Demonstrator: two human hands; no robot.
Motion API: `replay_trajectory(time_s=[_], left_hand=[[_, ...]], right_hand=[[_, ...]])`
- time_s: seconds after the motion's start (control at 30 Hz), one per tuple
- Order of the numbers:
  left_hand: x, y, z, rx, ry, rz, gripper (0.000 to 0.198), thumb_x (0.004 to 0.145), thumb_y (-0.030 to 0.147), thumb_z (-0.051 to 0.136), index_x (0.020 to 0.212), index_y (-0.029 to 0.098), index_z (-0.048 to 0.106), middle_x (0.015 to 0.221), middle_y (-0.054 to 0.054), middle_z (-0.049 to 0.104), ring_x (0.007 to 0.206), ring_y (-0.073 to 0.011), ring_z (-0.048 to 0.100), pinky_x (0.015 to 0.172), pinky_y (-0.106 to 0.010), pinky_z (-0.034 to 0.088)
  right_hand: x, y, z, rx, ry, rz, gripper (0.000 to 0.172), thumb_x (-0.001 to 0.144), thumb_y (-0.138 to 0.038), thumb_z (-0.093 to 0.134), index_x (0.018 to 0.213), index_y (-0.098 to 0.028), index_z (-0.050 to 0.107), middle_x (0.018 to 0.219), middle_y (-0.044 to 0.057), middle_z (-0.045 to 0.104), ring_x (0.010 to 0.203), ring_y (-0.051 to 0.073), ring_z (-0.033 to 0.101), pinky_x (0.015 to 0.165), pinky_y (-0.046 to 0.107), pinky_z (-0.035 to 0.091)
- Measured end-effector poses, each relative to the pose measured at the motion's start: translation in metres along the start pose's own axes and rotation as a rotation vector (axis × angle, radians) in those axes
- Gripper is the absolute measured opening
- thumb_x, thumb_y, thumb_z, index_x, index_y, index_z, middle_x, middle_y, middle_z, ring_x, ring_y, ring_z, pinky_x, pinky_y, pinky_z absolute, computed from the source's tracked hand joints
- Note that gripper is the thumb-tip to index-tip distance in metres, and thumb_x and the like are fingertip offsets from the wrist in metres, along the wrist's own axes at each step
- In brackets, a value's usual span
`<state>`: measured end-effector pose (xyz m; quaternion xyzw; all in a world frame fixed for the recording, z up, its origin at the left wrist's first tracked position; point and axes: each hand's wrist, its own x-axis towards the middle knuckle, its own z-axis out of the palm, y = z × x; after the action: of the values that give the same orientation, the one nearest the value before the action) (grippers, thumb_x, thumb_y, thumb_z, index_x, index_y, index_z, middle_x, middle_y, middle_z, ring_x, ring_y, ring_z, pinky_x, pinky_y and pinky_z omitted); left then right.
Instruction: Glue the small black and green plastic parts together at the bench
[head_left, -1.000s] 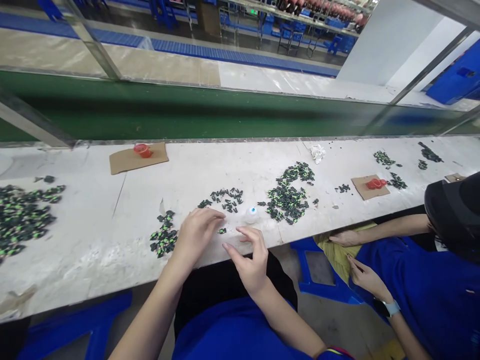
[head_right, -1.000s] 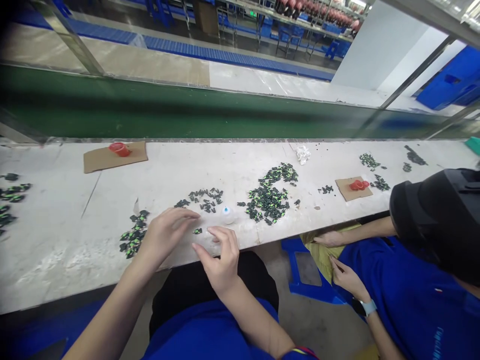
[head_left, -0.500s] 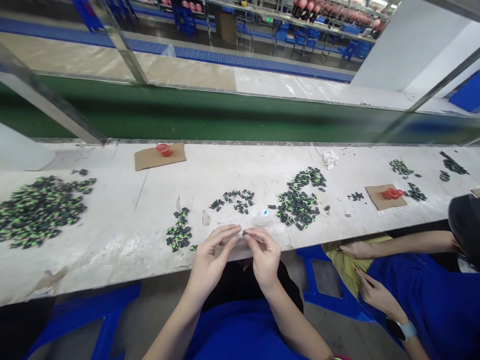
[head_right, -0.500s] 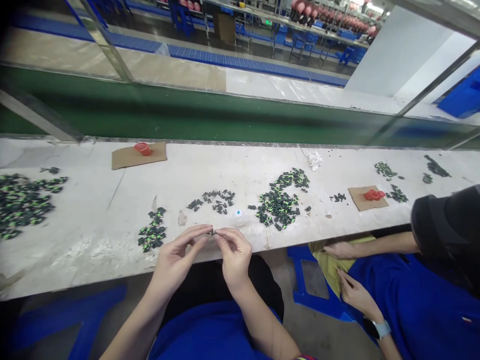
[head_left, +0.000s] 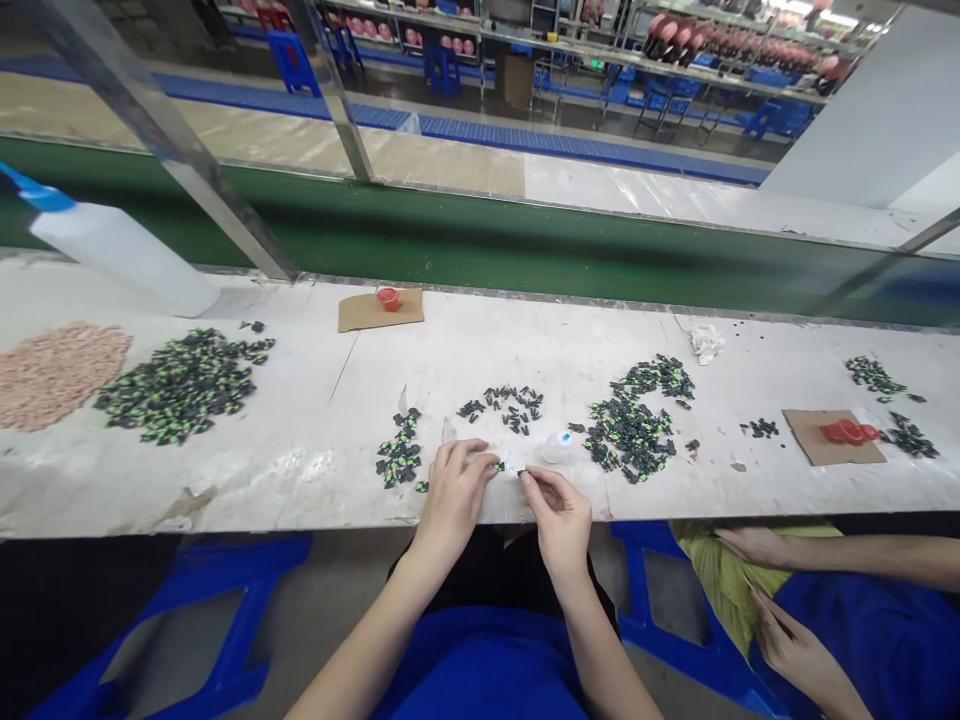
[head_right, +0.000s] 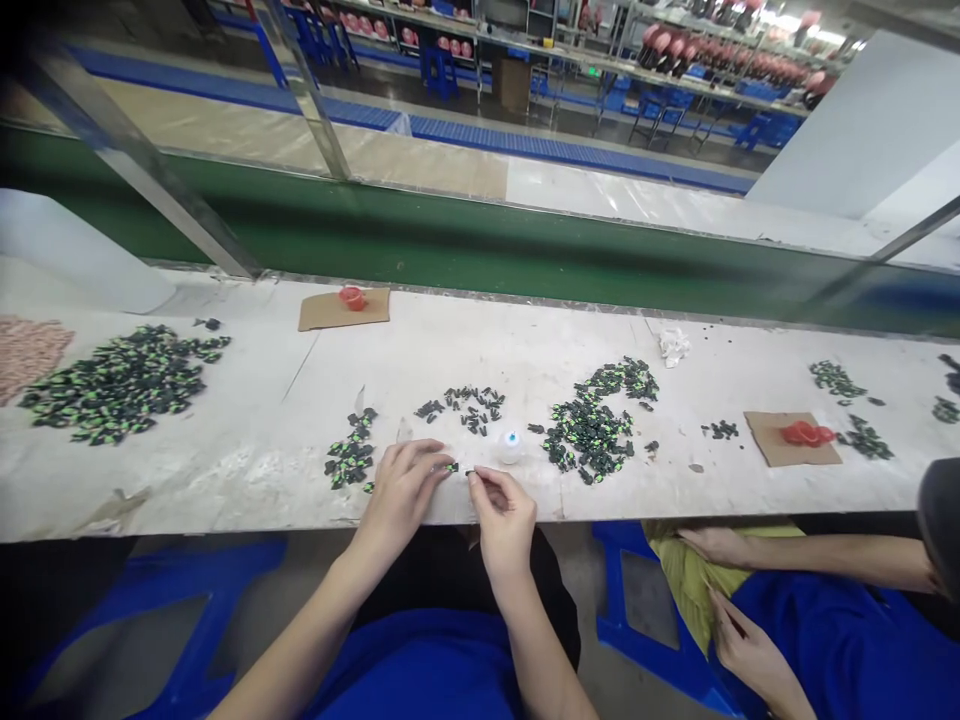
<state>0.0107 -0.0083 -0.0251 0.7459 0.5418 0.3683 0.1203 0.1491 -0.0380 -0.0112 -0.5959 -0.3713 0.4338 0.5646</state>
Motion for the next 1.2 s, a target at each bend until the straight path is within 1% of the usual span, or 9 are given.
replay_trajectory(time_s=[0.1,0.2,0.33,0.5,0.6,0.7,0.93,1.07,1.2], left_hand=[[0.001,0.003,-0.004,-0.142,-0.071,-0.051,0.016,0.090,0.015,0.050,0.093,0.021,0.064,0.094,-0.006,0.067,0.092,-0.0226,0.060,0.080,-0.037,0.053],[0.001,0.008,-0.010,-0.298,-0.144,-0.140,0.016,0.090,0.015,0.049,0.096,0.021,0.063,0.087,-0.004,0.066,0.084,-0.0190,0.065,0.075,-0.032,0.055],[0.000,0.017,-0.018,-0.386,-0.147,-0.168,0.014,0.089,0.017,0.052,0.094,0.021,0.064,0.086,-0.004,0.067,0.083,-0.0180,0.066,0.076,-0.030,0.055],[0.003,0.024,-0.026,-0.436,-0.141,-0.156,0.014,0.088,0.018,0.054,0.091,0.021,0.067,0.085,-0.004,0.070,0.082,-0.0181,0.065,0.075,-0.030,0.054],[0.005,0.027,-0.030,-0.485,-0.131,-0.184,0.013,0.086,0.020,0.056,0.090,0.021,0.069,0.084,-0.004,0.071,0.080,-0.0176,0.065,0.075,-0.029,0.054],[0.006,0.032,-0.034,-0.536,-0.143,-0.244,0.013,0.084,0.022,0.059,0.089,0.021,0.071,0.084,-0.004,0.072,0.079,-0.0169,0.065,0.073,-0.028,0.054],[0.011,0.041,-0.037,-0.657,-0.179,-0.412,0.012,0.076,0.026,0.064,0.081,0.020,0.074,0.076,-0.003,0.072,0.069,-0.0149,0.063,0.065,-0.025,0.052],[0.011,0.043,-0.037,-0.678,-0.174,-0.402,0.011,0.075,0.024,0.064,0.080,0.020,0.074,0.077,-0.003,0.072,0.071,-0.0153,0.063,0.068,-0.025,0.052],[0.011,0.042,-0.039,-0.662,-0.192,-0.361,0.009,0.076,0.024,0.065,0.080,0.020,0.073,0.078,-0.003,0.071,0.073,-0.0157,0.063,0.070,-0.026,0.052]], right_hand=[[0.001,-0.003,0.005,0.018,-0.051,-0.027,0.018,0.074,-0.034,0.071,0.081,-0.019,0.075,0.088,0.007,0.075,0.079,0.021,0.071,0.068,0.030,0.060],[0.002,-0.005,0.005,0.030,-0.088,-0.004,0.018,0.073,-0.034,0.072,0.082,-0.019,0.075,0.087,0.007,0.076,0.079,0.022,0.073,0.071,0.032,0.061],[0.002,-0.007,0.002,0.024,-0.128,0.002,0.017,0.074,-0.034,0.072,0.080,-0.019,0.075,0.079,0.005,0.076,0.073,0.021,0.073,0.071,0.033,0.062],[-0.001,-0.011,-0.001,0.002,-0.135,-0.044,0.014,0.075,-0.031,0.072,0.080,-0.019,0.076,0.078,0.006,0.077,0.071,0.021,0.073,0.069,0.032,0.062],[-0.001,-0.013,0.000,0.004,-0.116,-0.139,0.008,0.074,-0.026,0.072,0.077,-0.019,0.076,0.076,0.006,0.076,0.070,0.021,0.073,0.066,0.032,0.062],[0.000,-0.014,0.000,-0.023,-0.096,-0.280,0.005,0.075,-0.019,0.070,0.076,-0.020,0.075,0.074,0.005,0.074,0.068,0.019,0.071,0.063,0.031,0.061],[0.001,-0.023,-0.008,-0.211,-0.126,-0.677,0.019,0.078,-0.005,0.066,0.085,-0.021,0.072,0.075,0.004,0.073,0.068,0.018,0.068,0.062,0.031,0.058],[0.001,-0.025,-0.013,-0.244,-0.154,-0.704,0.023,0.077,-0.005,0.064,0.093,-0.021,0.069,0.076,0.004,0.071,0.068,0.018,0.068,0.061,0.031,0.057],[0.002,-0.024,-0.014,-0.189,-0.178,-0.638,0.017,0.075,-0.006,0.065,0.082,-0.021,0.062,0.072,0.002,0.067,0.066,0.017,0.066,0.059,0.029,0.055]])
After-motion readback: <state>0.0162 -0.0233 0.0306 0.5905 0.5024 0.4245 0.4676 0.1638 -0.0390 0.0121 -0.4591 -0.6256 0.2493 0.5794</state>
